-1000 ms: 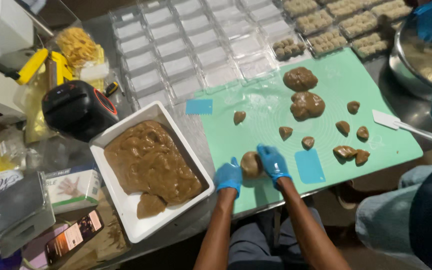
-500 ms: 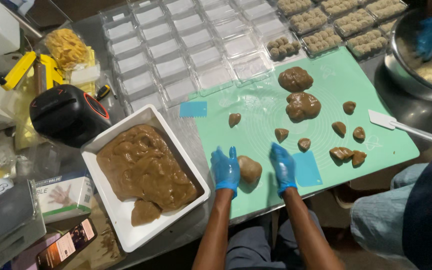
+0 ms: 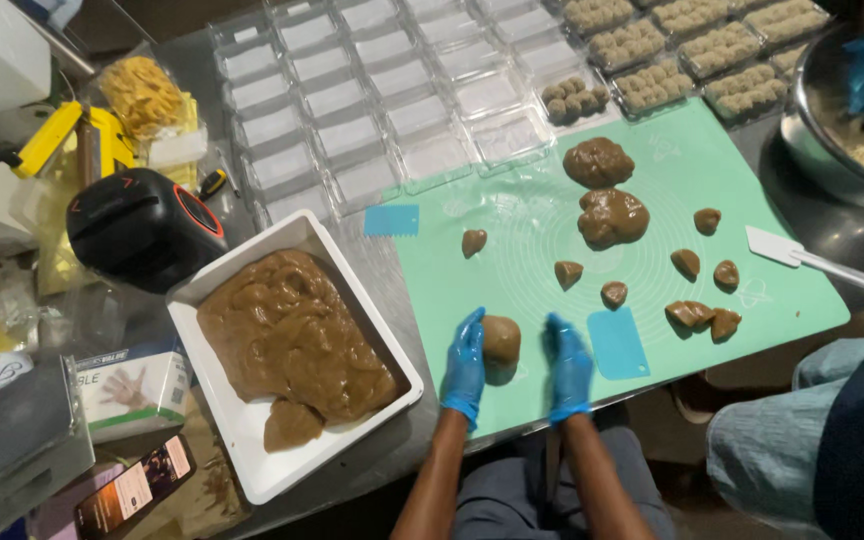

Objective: The person uses their hands and a small blue scraper to divide, roll, and shape pieces of brown dough on a silicone mat before placing some into clear plastic containers.

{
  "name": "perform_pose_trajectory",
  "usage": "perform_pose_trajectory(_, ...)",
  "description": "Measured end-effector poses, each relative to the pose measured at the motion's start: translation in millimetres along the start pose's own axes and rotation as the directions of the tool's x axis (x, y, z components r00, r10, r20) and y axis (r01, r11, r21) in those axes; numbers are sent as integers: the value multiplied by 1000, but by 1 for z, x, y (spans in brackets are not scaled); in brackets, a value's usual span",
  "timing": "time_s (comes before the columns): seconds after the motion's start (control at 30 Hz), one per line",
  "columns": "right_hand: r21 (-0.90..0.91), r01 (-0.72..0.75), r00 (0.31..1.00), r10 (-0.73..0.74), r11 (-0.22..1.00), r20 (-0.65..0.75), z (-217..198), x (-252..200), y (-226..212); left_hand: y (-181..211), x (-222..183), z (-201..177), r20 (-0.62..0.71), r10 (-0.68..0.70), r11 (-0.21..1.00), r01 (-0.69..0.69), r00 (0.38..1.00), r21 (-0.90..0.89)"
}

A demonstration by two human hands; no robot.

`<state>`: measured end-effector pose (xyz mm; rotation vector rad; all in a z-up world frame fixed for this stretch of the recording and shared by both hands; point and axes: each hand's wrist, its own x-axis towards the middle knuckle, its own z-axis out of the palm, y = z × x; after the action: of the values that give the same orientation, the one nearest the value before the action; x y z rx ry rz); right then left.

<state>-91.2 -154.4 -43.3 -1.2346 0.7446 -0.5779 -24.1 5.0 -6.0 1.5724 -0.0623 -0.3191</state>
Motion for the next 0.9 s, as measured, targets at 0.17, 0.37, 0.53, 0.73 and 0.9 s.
perform_pose_trajectory(0.17,-148,9,924,48,989,379,43,15,-8,3,-23,25,-28,-202,959,203,979,198)
perform_pose_trajectory(0.37,178,-328,913,262,928,313,1,31,-27,-2,6,-3,-34,-139,912,115,990,-393)
perform_pose_trajectory(0.53,165,-373,858,272,913,435,36,34,-25,-33,22,32,-27,-85,993,82,996,-88)
perform_pose_trajectory(0.73,-117,122,961,-88,986,263,6,24,-17,-36,24,26,-38,-54,949,39,998,-314)
perform_pose_trajectory(0.9,32,-219,914,194,975,356,26,27,-49,-43,9,41,-101,-99,977,77,990,-201)
